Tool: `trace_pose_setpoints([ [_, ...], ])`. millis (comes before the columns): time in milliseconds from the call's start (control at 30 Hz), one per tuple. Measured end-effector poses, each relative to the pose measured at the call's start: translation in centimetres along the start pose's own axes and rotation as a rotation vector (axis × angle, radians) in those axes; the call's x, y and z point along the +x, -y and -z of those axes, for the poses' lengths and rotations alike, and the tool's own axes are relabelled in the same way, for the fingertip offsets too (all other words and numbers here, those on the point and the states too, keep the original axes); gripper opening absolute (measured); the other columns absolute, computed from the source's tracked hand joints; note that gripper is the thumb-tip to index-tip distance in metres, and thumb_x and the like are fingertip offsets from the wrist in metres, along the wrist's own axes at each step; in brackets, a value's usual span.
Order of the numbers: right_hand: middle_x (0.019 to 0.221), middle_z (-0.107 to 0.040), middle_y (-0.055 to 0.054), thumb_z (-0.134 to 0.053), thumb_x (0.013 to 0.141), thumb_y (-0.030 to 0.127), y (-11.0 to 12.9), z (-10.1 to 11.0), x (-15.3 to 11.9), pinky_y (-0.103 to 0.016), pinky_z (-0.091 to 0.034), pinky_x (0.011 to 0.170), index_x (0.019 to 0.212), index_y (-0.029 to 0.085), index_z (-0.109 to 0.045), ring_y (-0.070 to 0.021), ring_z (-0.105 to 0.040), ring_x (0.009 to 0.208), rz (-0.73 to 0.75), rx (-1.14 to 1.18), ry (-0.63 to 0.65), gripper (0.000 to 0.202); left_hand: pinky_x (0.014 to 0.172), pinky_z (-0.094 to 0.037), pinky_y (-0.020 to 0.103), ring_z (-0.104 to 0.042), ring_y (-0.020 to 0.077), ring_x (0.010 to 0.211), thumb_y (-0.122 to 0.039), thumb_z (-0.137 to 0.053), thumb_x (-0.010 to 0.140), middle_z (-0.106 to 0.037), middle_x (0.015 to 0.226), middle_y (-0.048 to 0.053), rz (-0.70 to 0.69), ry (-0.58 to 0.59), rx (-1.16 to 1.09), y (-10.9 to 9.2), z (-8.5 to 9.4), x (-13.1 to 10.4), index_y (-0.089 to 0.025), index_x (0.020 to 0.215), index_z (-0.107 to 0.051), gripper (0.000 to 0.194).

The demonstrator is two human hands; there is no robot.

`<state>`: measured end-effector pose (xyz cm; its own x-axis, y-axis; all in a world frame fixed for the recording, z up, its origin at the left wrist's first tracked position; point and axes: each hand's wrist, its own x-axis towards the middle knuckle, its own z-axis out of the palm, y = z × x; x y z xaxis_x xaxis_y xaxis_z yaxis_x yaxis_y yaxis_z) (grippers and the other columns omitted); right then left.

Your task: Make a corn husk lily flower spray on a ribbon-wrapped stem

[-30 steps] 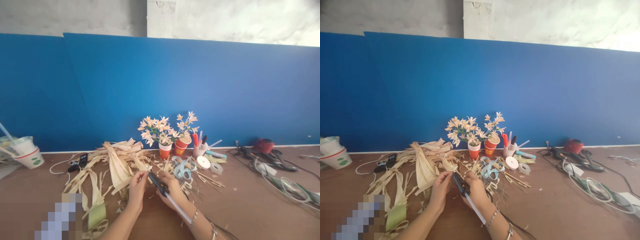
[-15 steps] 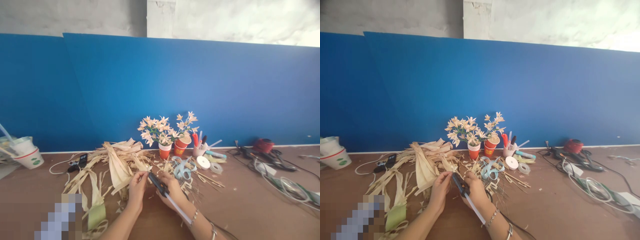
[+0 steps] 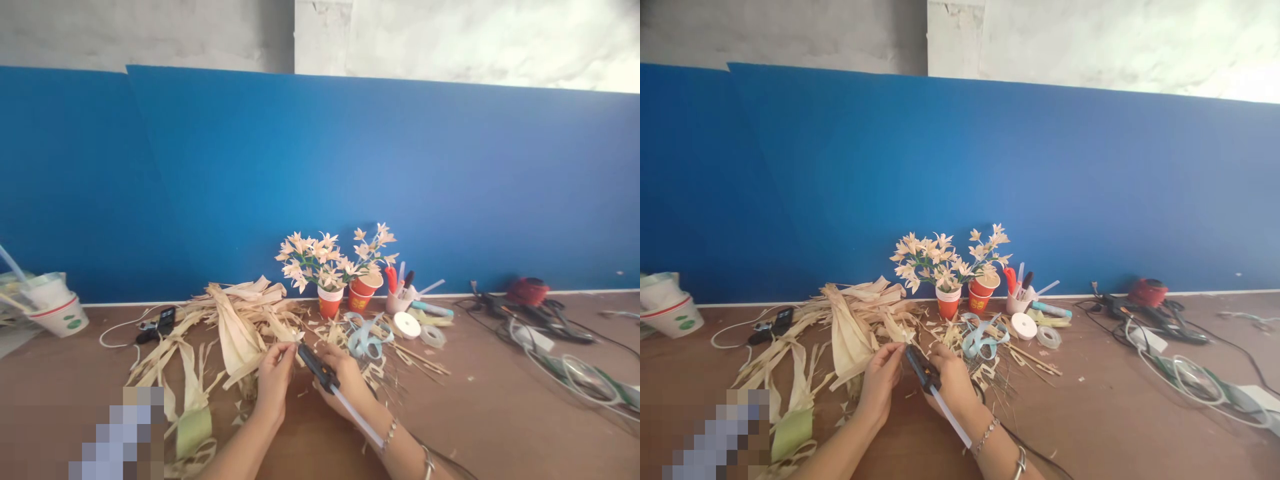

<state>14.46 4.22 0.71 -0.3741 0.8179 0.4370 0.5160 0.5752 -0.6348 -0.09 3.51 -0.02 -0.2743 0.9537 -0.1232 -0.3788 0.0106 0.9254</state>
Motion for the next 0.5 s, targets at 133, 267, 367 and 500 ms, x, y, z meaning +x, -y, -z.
trace_pose_setpoints([
  [133, 0.076, -0.054, -0.002, -0.053, 0.059, 0.003, 0.03, 0.04, 0.0, -0.022, -0.043, 0.059, 0.062, 0.018, -0.053, -0.0138, -0.055, 0.064, -0.004, -0.003, -0.003, 0.015, 0.039, -0.013, 0.017, -0.02, 0.0033, 0.039, -0.055, -0.073, 0.057, -0.028, 0.042, -0.012, -0.001, 0.002, -0.003, 0.03, -0.02, 0.02, -0.015, 0.073, -0.059, 0.045],
  [267, 0.078, -0.055, -0.003, -0.053, 0.058, 0.003, 0.13, 0.08, -0.06, -0.022, -0.044, 0.061, 0.064, 0.018, -0.054, -0.0143, -0.056, 0.065, -0.012, -0.006, 0.006, 0.016, 0.038, -0.013, 0.017, -0.021, 0.0033, 0.039, -0.054, -0.072, 0.058, -0.028, 0.042, -0.012, -0.01, 0.007, 0.007, 0.26, 0.1, 0.12, -0.015, 0.074, -0.059, 0.044],
  [367, 0.077, -0.054, -0.003, -0.053, 0.058, 0.003, 0.09, 0.04, -0.1, -0.022, -0.043, 0.06, 0.063, 0.017, -0.054, -0.0142, -0.056, 0.065, -0.019, -0.013, 0.008, 0.015, 0.038, -0.013, 0.017, -0.02, 0.0032, 0.039, -0.053, -0.072, 0.059, -0.028, 0.042, -0.012, -0.008, 0.009, 0.01, 0.45, 0.19, 0.24, -0.015, 0.075, -0.059, 0.043],
  [500, 0.077, -0.054, -0.003, -0.053, 0.059, 0.004, 0.06, -0.01, -0.08, -0.022, -0.044, 0.06, 0.063, 0.017, -0.054, -0.0141, -0.056, 0.065, -0.009, -0.004, 0.002, 0.014, 0.038, -0.013, 0.017, -0.021, 0.0033, 0.039, -0.053, -0.071, 0.06, -0.029, 0.042, -0.012, -0.017, 0.005, 0.022, 0.43, 0.15, 0.27, -0.015, 0.074, -0.059, 0.042],
])
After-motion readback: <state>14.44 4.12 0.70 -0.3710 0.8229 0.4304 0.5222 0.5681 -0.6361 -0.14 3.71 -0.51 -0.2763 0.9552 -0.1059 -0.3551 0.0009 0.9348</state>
